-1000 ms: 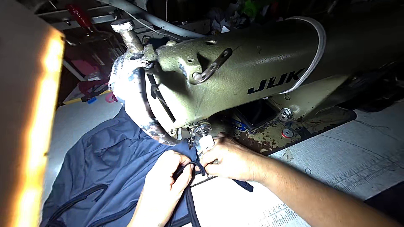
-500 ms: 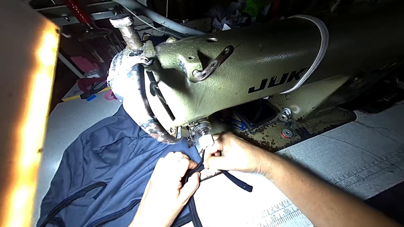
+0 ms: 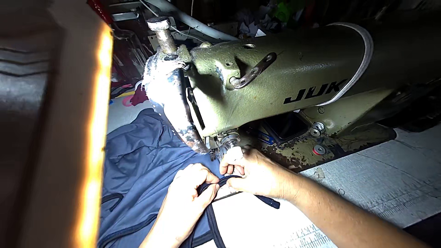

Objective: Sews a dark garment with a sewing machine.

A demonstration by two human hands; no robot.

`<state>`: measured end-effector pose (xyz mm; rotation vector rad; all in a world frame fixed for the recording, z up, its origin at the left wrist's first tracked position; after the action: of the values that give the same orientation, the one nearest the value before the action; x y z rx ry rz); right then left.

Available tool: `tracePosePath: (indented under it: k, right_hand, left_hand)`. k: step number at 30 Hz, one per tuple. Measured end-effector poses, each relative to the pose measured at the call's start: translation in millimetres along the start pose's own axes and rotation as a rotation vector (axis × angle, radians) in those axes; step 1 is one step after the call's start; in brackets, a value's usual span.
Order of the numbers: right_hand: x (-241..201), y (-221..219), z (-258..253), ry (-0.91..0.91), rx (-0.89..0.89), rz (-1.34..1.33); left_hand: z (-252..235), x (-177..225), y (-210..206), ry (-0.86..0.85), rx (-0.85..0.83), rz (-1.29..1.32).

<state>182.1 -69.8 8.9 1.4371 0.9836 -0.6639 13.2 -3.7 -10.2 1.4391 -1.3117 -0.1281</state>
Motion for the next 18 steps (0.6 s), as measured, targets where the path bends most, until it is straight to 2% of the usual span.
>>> tracePosePath:
  k: [5,12,18]
  right_hand:
    - [2.2,-1.4,0.9,0.025,-0.003,0.038]
    - [-2.5,-1.6,5.0,0.12,-0.007,0.108]
    - [-4.7,-2.6,5.2,0.127,-0.011,0.126]
  left_hand:
    - [0.9,3.6,-0.4,-0.064,0.019,-0.038]
    - [6.7,15.2,4.1,-0.339,0.034,-0.327]
    - [4.2,6.1,6.6,-0.335,0.016,-0.267]
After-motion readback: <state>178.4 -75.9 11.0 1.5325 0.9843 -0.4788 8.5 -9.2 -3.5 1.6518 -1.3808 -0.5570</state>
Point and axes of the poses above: each hand's wrist, its own z-axis away from the middle knuckle, its own y-axis out of the back of the hand, x = y × z, the point moved 5 cm from there along -z, towards the middle knuckle, and after that the axes turned 9 degrees about -z, right-handed, at the moved point
